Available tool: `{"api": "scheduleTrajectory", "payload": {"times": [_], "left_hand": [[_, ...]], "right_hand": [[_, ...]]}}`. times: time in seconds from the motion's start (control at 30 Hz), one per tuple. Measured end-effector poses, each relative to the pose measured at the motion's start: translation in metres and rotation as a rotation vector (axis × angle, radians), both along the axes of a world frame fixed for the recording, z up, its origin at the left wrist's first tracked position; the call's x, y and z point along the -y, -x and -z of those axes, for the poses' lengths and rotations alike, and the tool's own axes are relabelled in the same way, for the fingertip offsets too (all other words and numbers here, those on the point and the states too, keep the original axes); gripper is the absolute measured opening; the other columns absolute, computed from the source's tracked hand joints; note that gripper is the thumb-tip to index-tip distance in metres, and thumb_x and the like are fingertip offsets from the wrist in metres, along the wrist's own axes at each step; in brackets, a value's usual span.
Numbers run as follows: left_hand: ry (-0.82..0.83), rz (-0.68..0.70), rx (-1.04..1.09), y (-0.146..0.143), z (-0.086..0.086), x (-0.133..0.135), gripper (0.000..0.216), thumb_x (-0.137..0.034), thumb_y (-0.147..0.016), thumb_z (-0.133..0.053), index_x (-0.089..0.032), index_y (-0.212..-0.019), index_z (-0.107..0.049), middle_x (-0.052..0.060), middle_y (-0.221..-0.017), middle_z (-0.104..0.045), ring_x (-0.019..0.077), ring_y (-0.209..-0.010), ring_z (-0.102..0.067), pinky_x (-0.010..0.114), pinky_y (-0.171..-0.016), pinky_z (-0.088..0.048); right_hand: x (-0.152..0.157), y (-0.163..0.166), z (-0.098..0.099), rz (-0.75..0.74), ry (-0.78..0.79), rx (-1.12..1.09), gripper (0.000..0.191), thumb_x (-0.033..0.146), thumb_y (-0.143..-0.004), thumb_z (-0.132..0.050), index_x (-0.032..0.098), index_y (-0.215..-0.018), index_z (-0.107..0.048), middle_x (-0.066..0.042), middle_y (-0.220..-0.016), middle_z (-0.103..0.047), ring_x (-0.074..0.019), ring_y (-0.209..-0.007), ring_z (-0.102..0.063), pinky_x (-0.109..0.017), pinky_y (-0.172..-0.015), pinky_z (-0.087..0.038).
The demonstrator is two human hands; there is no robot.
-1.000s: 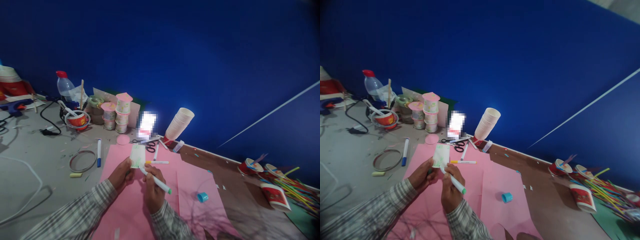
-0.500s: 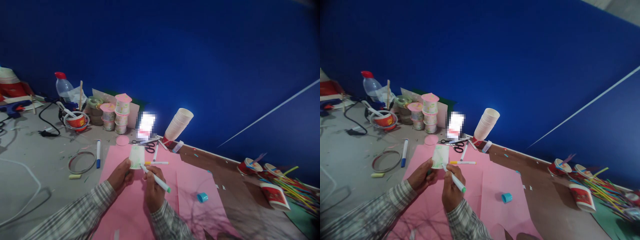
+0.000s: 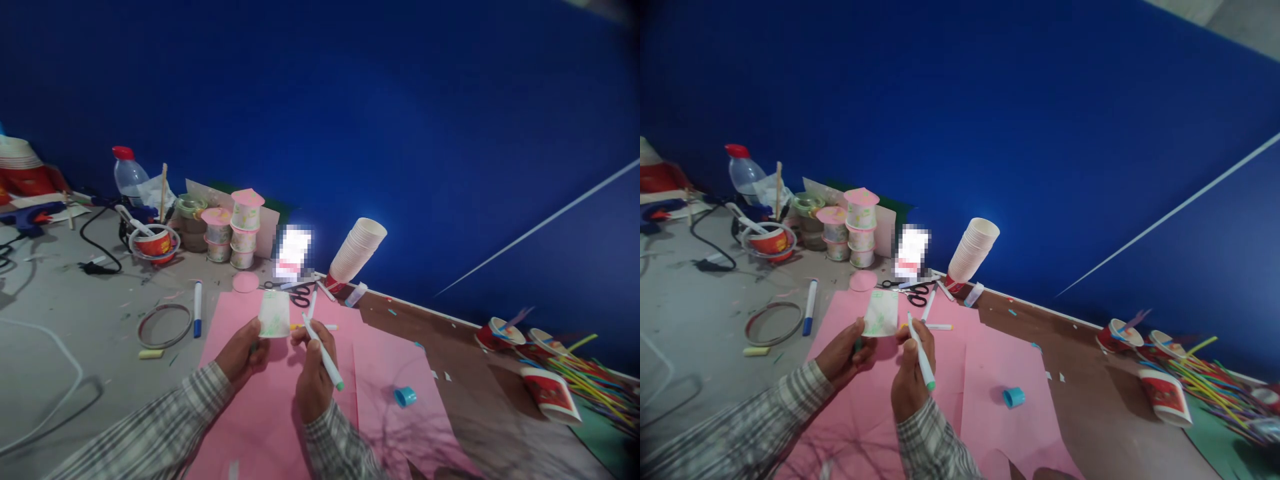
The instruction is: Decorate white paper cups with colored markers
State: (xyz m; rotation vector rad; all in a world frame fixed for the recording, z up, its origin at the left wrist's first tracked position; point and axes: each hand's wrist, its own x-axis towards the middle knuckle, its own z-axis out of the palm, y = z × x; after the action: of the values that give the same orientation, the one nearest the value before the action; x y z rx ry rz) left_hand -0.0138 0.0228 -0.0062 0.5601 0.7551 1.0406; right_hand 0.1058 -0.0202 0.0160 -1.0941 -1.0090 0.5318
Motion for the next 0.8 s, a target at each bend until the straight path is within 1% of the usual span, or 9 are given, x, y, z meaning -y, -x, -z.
{"api": "scheduleTrajectory", "payload": {"times": [0.1, 0.17, 0.3, 0.4, 0.47, 0.6, 0.7, 0.8], "left_hand": [[0.013, 0.034, 0.02, -0.001, 0.001, 0.001, 0.037, -0.056, -0.062, -0.052, -0.019, -0.066, -0.052, -0.01, -0.028, -0.036, 0.007, -0.024, -0.018, 0.02, -0.025, -0.021], [0.025, 0.061, 0.031, -0.001, 0.001, 0.001, 0.038, -0.056, -0.062, -0.051, -0.019, -0.065, -0.053, -0.009, -0.026, -0.036, 0.0085, -0.023, -0.021, 0.022, -0.025, -0.022], [0.045, 0.106, 0.061, 0.0, -0.002, 0.0, 0.045, -0.062, -0.063, -0.043, -0.019, -0.061, -0.053, -0.006, -0.028, -0.041, 0.0109, -0.024, -0.027, 0.024, -0.026, -0.026], [0.046, 0.078, 0.098, 0.001, -0.006, 0.0, 0.051, -0.068, -0.061, -0.037, -0.02, -0.064, -0.054, -0.004, -0.037, -0.048, 0.0101, -0.025, -0.028, 0.024, -0.026, -0.026], [0.067, 0.042, 0.071, 0.001, -0.006, 0.0, 0.054, -0.071, -0.057, -0.037, -0.02, -0.061, -0.054, -0.005, -0.034, -0.045, 0.0095, -0.024, -0.026, 0.024, -0.025, -0.024], [0.123, -0.007, -0.024, 0.0, -0.003, -0.002, 0.057, -0.075, -0.052, -0.038, -0.019, -0.047, -0.05, -0.007, -0.022, -0.034, 0.0087, -0.023, -0.022, 0.023, -0.026, -0.021], [0.131, -0.022, -0.043, -0.001, -0.001, -0.002, 0.058, -0.075, -0.05, -0.041, -0.018, -0.048, -0.052, -0.007, -0.021, -0.033, 0.0079, -0.023, -0.02, 0.024, -0.026, -0.019], [0.123, -0.028, -0.063, -0.001, -0.001, -0.002, 0.058, -0.074, -0.048, -0.045, -0.017, -0.053, -0.057, -0.008, -0.022, -0.033, 0.0073, -0.025, -0.018, 0.024, -0.027, -0.018]], "right_hand": [[-0.001, -0.001, 0.006, -0.021, 0.027, 0.043, 0.029, 0.037, -0.085, -0.043, 0.021, -0.1, -0.062, -0.004, -0.077, -0.067, -0.0247, -0.075, -0.064, -0.039, -0.066, -0.054], [-0.001, -0.002, 0.01, -0.043, 0.034, 0.043, 0.028, 0.037, -0.085, -0.043, 0.022, -0.1, -0.061, -0.004, -0.079, -0.067, -0.025, -0.078, -0.064, -0.04, -0.069, -0.053], [0.002, 0.0, 0.009, -0.033, 0.025, 0.045, 0.026, 0.036, -0.085, -0.044, 0.024, -0.1, -0.061, -0.002, -0.079, -0.068, -0.0242, -0.077, -0.065, -0.038, -0.067, -0.053], [0.004, 0.002, 0.004, -0.043, 0.012, 0.079, 0.025, 0.035, -0.085, -0.044, 0.023, -0.099, -0.062, -0.003, -0.076, -0.068, -0.0238, -0.071, -0.065, -0.036, -0.062, -0.053], [0.005, 0.002, 0.003, -0.088, -0.011, 0.09, 0.026, 0.034, -0.086, -0.043, 0.022, -0.1, -0.061, -0.003, -0.077, -0.068, -0.023, -0.066, -0.064, -0.035, -0.057, -0.053], [0.005, 0.001, 0.003, -0.162, -0.07, 0.081, 0.025, 0.032, -0.086, -0.044, 0.024, -0.101, -0.062, -0.003, -0.078, -0.066, -0.0213, -0.061, -0.063, -0.032, -0.051, -0.051], [0.006, -0.001, 0.0, -0.165, -0.116, 0.091, 0.024, 0.032, -0.085, -0.044, 0.024, -0.097, -0.064, -0.002, -0.075, -0.063, -0.0218, -0.061, -0.062, -0.032, -0.051, -0.051], [0.006, -0.002, -0.003, -0.185, -0.111, 0.11, 0.025, 0.031, -0.085, -0.045, 0.023, -0.092, -0.067, -0.002, -0.07, -0.062, -0.0222, -0.059, -0.061, -0.034, -0.055, -0.051]]}}
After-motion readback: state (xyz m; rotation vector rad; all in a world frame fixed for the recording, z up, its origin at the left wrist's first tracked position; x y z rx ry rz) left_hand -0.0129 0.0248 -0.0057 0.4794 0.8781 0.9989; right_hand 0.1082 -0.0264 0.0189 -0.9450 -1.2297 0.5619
